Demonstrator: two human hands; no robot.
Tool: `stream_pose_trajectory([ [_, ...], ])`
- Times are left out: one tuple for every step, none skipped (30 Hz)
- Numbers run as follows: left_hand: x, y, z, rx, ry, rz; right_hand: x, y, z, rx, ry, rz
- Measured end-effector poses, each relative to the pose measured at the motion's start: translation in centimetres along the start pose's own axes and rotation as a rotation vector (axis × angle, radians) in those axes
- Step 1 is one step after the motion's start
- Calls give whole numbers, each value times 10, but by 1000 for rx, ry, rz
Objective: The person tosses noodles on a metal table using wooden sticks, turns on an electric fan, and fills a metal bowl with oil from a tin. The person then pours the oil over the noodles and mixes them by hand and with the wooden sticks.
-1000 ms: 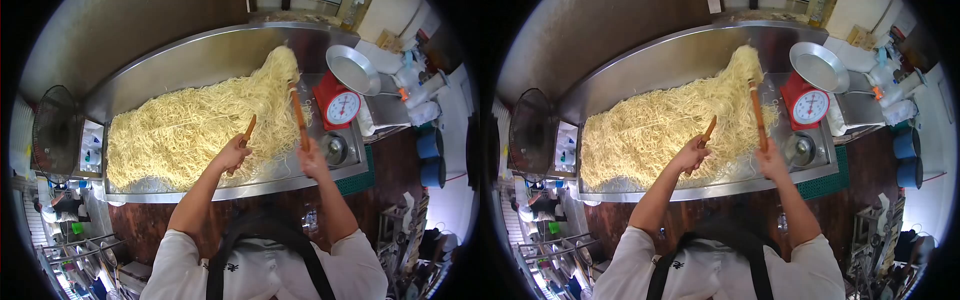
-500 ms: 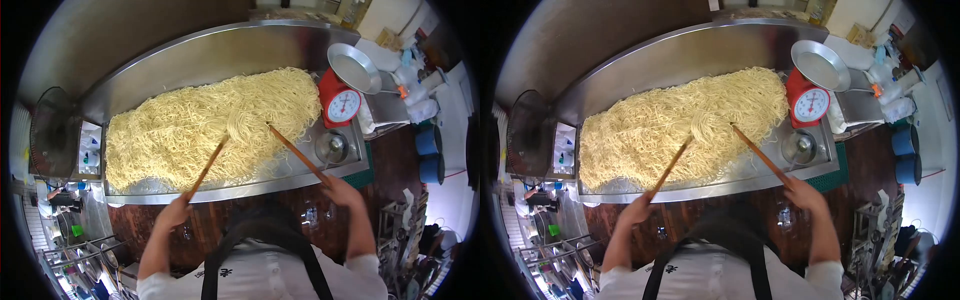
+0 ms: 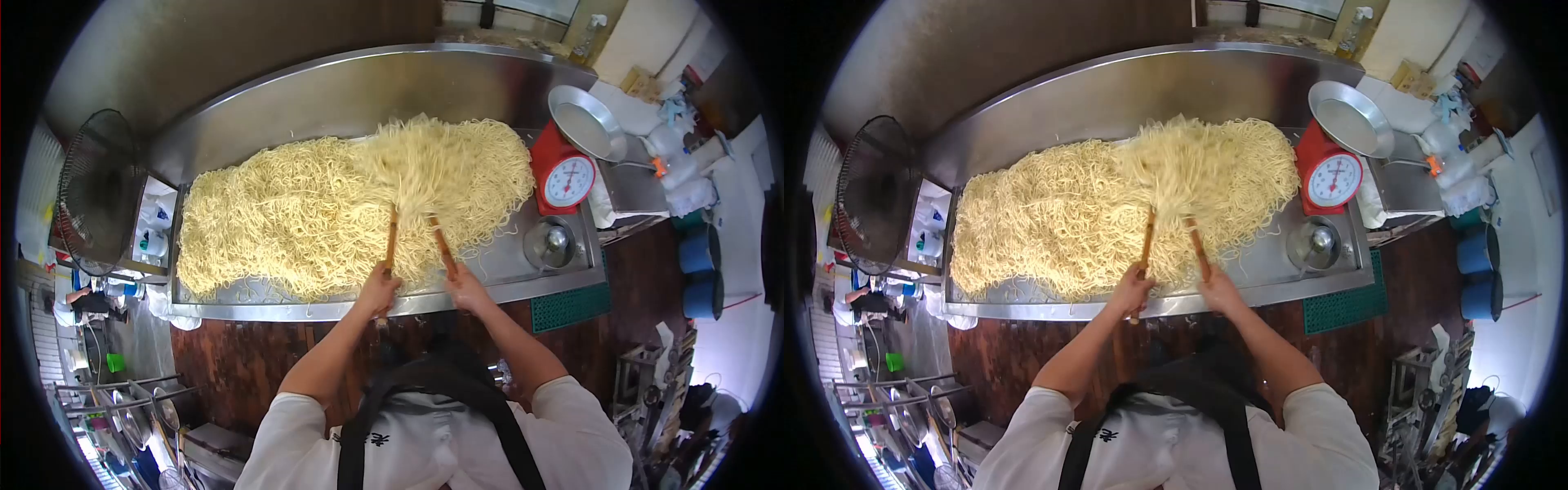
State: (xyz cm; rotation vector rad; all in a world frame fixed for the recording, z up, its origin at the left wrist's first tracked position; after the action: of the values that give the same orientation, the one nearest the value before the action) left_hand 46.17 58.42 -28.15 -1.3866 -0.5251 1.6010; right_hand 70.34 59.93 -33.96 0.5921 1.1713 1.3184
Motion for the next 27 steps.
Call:
stream_pose_trajectory([
  [-3, -20, -8, 3, 29, 22, -1, 8, -8, 37, 27, -31],
  [4, -39, 0, -37, 14, -4, -6, 59, 2, 57, 8, -3],
  [13, -59, 10, -80, 1, -25, -11, 106, 17, 75, -10, 20],
  [10, -92, 28, -176, 15, -99, -10, 141, 34, 61, -54, 62],
  [2, -116, 48, -274, 22, -170, -10, 171, 50, 46, -94, 107],
  [-3, -118, 61, -252, -5, -213, -19, 195, 66, -3, -91, 89],
  [-5, -121, 77, -227, -34, -271, -23, 208, 81, -51, -95, 85],
  [-5, -103, 96, -153, -7, -236, -26, 196, 100, -133, -98, 137],
  [-15, -73, 117, -76, 24, -192, -36, 172, 126, -212, -97, 179],
  [-41, -62, 142, 263, -69, -153, -53, 144, 149, -282, -66, 195],
  [-72, -46, 167, 425, -111, 35, -87, 125, 172, -374, 3, 54],
  [-99, -21, 186, 403, -45, 72, -129, 122, 190, -422, -47, 136],
  [-142, -17, 198, 426, -10, 217, -169, 122, 203, -413, -16, -172],
  [-167, 0, 206, 517, 72, 188, -200, 100, 215, -388, 68, -331],
  [-182, 12, 210, 612, 155, 158, -222, 75, 220, -339, 65, -363],
  [-179, 16, 202, 681, 163, 85, -233, 49, 213, -286, 61, -395],
  [-168, 25, 185, 750, 169, 8, -222, 23, 194, -220, 13, -267],
  [-156, 33, 161, 814, 169, -73, -202, -5, 175, -159, -36, -133],
  [-126, 30, 131, 809, 181, 22, -170, -5, 146, -242, -62, -1],
  [-96, 21, 102, 718, 95, -136, -136, -16, 118, -209, -83, -36],
  [-55, 34, 80, 604, 96, -107, -96, -37, 92, -85, -73, 32],
  [-14, 33, 56, 679, 84, -307, -77, -19, 77, 40, -46, -172],
  [10, 29, 33, 672, 19, -486, -70, -4, 65, 169, -15, -377],
  [-2, -8, 20, 634, 230, -154, -68, -1, 73, 106, -68, -223],
  [-27, -17, 22, 579, 274, -114, -73, -5, 83, 39, -112, -79],
  [-48, -21, 27, 526, 313, -80, -77, -3, 93, -26, -158, 72],
  [-57, -21, 33, 481, 348, -58, -83, -6, 98, -57, -195, 64],
])
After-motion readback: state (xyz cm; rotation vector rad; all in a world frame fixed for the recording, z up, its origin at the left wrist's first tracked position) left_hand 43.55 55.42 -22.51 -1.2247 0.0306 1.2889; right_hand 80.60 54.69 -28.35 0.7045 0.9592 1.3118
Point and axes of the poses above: each hand's wrist, its own x-axis towards the middle knuckle, its own z-axis out of the back of the hand, y = z × x, the point moved 6 cm from there along x, towards the middle knuckle, and after that the axes turned 8 degrees about x, right-handed, at the moved point
